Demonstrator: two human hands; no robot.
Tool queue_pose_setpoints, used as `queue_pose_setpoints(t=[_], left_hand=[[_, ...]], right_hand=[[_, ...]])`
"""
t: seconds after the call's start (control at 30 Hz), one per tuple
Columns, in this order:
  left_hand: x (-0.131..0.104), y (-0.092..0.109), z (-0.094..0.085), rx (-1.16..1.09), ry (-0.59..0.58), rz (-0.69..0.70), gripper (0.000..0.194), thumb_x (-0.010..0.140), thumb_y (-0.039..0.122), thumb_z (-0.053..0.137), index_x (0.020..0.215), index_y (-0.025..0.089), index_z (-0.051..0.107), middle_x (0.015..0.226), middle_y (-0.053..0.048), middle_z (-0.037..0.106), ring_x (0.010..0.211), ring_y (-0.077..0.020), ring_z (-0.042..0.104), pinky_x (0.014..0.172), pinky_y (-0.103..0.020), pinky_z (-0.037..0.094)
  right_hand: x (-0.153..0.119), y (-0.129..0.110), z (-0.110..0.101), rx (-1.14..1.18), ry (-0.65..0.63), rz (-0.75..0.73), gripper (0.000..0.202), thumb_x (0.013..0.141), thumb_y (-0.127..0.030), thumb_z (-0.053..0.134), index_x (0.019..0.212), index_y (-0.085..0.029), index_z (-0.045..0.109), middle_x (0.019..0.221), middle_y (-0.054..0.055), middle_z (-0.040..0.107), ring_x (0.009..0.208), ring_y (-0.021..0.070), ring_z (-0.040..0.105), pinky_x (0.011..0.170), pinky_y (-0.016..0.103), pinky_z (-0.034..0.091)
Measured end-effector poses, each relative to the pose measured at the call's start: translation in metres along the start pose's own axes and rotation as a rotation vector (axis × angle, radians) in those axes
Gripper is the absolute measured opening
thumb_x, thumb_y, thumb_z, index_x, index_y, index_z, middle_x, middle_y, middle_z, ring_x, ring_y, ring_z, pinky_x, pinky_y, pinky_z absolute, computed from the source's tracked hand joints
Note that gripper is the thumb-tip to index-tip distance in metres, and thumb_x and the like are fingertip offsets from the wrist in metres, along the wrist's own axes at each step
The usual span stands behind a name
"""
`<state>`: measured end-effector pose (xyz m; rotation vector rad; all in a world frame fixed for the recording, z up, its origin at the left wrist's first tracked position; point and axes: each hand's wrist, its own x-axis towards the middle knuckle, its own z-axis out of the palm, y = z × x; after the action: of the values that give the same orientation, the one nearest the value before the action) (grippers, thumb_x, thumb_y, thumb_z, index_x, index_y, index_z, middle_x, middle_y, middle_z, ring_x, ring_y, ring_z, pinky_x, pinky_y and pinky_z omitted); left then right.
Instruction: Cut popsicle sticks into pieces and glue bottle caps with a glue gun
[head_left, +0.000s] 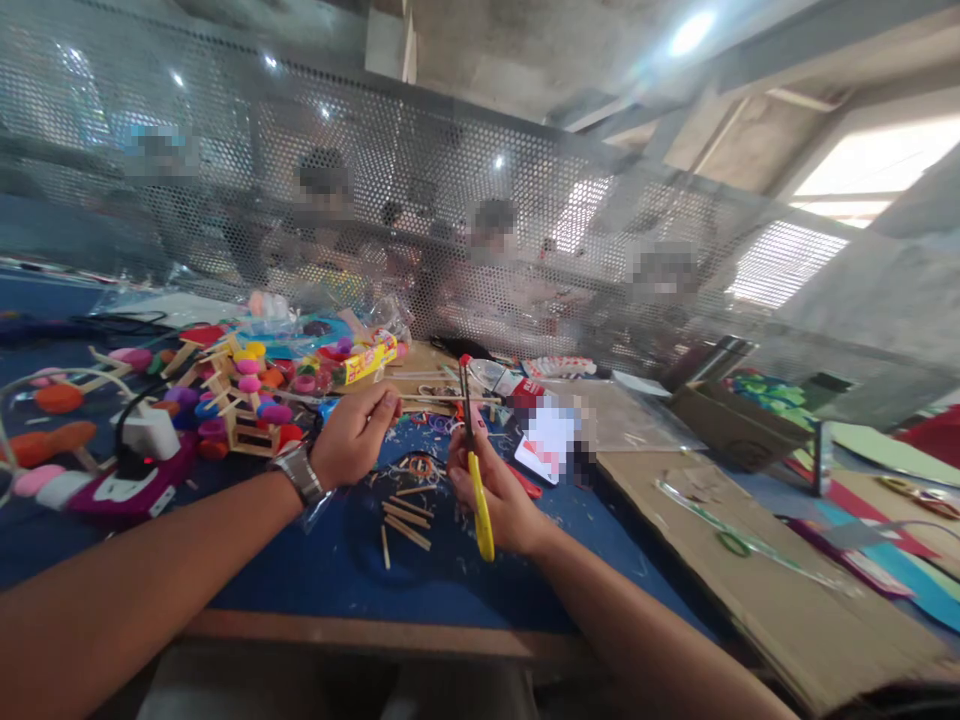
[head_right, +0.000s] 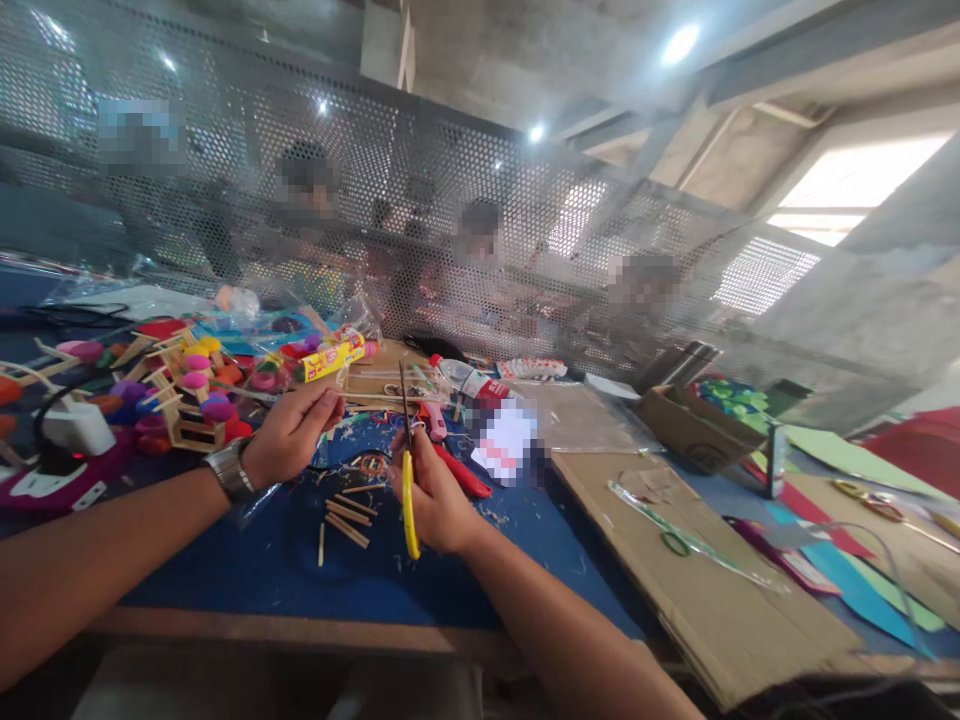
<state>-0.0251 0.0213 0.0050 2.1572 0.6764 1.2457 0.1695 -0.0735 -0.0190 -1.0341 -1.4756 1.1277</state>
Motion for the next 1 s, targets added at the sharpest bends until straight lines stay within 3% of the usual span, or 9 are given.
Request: queue_pose_setpoints(t=[0.37, 0.7, 1.0], left_hand=[[0.001, 0.004, -0.005, 0.124, -0.056, -0.023, 0.032, 0.096, 0.029, 0.041, 0.073, 0.017, 0.06, 0.062, 0.001, 0.055, 0.061, -0.0151, 0.05, 0.061, -0.028, 0.036], [-0.001, 0.012, 0.0, 0.186, -0.249, 0.003, 0.03, 0.095, 0.031, 0.043, 0.082, 0.016, 0.065, 0.077, -0.006, 0.071, 0.072, -0.0187, 0.063, 0.067, -0.029, 0.042], [-0.003, 0.01, 0.001, 0.17, -0.232, 0.008, 0.031, 0.096, 0.03, 0.042, 0.099, 0.014, 0.069, 0.079, -0.008, 0.073, 0.075, -0.0217, 0.066, 0.069, -0.03, 0.045]], right_hand=[[0.001, -0.005, -0.005, -0.062, -0.029, 0.074, 0.036, 0.085, -0.047, 0.067, 0.102, -0.026, 0.044, 0.076, -0.005, 0.038, 0.058, 0.0106, 0.031, 0.05, 0.024, 0.03], [0.001, 0.001, -0.01, -0.21, -0.071, 0.056, 0.034, 0.084, -0.046, 0.067, 0.101, -0.023, 0.049, 0.078, -0.003, 0.042, 0.066, 0.0135, 0.038, 0.058, 0.026, 0.034], [0.0, 0.0, -0.013, -0.22, -0.147, 0.063, 0.034, 0.081, -0.043, 0.068, 0.1, -0.021, 0.049, 0.078, -0.004, 0.043, 0.065, 0.0125, 0.036, 0.058, 0.026, 0.035]])
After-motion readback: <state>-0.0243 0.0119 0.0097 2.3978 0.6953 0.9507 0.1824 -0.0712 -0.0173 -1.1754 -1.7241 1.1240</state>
